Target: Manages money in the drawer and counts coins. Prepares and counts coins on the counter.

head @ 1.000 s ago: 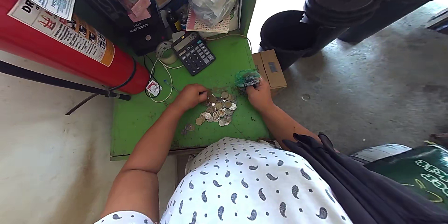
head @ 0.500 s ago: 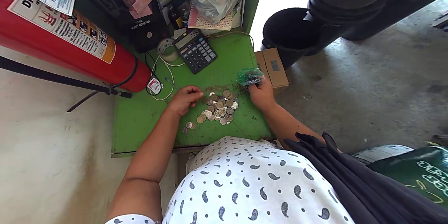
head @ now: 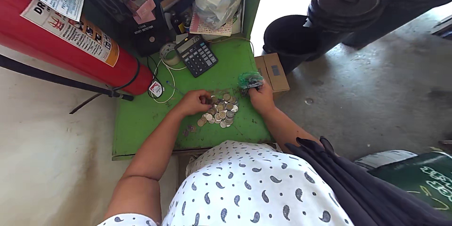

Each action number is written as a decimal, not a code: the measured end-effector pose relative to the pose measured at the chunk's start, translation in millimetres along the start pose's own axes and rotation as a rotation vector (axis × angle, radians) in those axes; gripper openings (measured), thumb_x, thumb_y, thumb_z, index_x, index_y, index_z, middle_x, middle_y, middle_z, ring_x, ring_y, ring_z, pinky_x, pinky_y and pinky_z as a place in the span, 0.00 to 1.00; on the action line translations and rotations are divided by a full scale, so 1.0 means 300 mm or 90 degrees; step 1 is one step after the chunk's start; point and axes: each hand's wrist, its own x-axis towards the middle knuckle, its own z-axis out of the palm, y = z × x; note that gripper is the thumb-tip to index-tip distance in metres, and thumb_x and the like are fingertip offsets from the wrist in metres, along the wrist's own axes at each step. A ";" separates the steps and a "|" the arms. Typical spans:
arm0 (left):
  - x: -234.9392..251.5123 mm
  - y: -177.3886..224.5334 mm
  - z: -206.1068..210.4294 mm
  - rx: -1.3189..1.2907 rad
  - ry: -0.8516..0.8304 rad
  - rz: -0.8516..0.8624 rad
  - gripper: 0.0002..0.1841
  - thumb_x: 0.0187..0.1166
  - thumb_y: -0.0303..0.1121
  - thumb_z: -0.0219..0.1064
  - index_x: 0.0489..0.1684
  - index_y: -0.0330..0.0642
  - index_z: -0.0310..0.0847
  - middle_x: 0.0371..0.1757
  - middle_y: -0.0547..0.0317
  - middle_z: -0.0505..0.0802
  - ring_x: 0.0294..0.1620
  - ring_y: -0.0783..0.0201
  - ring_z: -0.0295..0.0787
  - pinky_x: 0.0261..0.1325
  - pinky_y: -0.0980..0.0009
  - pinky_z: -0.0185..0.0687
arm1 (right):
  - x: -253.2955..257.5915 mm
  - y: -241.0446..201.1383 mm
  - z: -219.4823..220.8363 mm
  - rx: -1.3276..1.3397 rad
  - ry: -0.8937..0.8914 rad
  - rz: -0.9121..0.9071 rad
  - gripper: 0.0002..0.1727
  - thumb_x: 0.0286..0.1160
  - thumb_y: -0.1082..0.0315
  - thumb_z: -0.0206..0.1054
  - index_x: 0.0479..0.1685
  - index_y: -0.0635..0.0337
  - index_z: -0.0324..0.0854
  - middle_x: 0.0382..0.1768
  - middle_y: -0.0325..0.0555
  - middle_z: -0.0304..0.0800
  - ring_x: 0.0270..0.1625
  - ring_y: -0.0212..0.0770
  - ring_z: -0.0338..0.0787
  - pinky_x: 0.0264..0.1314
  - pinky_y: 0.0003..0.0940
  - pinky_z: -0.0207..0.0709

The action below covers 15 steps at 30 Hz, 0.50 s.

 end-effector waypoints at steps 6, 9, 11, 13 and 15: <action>-0.033 -0.032 0.054 -0.742 0.085 0.026 0.12 0.72 0.35 0.71 0.51 0.53 0.82 0.38 0.64 0.88 0.25 0.77 0.81 0.24 0.85 0.76 | 0.006 -0.011 -0.004 0.014 0.011 -0.011 0.17 0.74 0.76 0.59 0.59 0.66 0.84 0.58 0.51 0.89 0.60 0.34 0.89 0.65 0.35 0.83; -0.029 -0.032 0.071 -0.927 0.091 0.080 0.10 0.71 0.36 0.67 0.49 0.52 0.83 0.46 0.57 0.92 0.32 0.71 0.90 0.30 0.80 0.86 | 0.008 -0.007 -0.004 0.021 0.008 -0.004 0.17 0.75 0.75 0.59 0.60 0.64 0.84 0.57 0.49 0.89 0.59 0.32 0.89 0.64 0.34 0.84; -0.018 -0.023 0.083 -0.981 0.118 0.096 0.10 0.74 0.33 0.61 0.47 0.51 0.84 0.50 0.54 0.92 0.35 0.69 0.92 0.32 0.79 0.88 | 0.011 -0.008 -0.007 0.020 0.009 -0.010 0.17 0.75 0.75 0.58 0.60 0.64 0.84 0.57 0.49 0.89 0.59 0.33 0.89 0.64 0.35 0.83; -0.006 0.001 0.092 -1.011 0.183 0.049 0.10 0.81 0.35 0.56 0.46 0.48 0.84 0.50 0.52 0.93 0.38 0.66 0.94 0.35 0.77 0.90 | 0.013 -0.012 -0.008 0.016 0.014 -0.014 0.16 0.76 0.75 0.59 0.59 0.64 0.85 0.57 0.49 0.90 0.60 0.33 0.89 0.65 0.36 0.84; 0.009 0.032 0.096 -1.027 0.256 -0.033 0.10 0.89 0.35 0.54 0.44 0.45 0.81 0.50 0.51 0.93 0.41 0.63 0.95 0.40 0.75 0.92 | 0.015 -0.012 -0.006 0.021 0.014 -0.014 0.16 0.75 0.76 0.59 0.59 0.65 0.84 0.56 0.49 0.90 0.60 0.33 0.89 0.65 0.36 0.84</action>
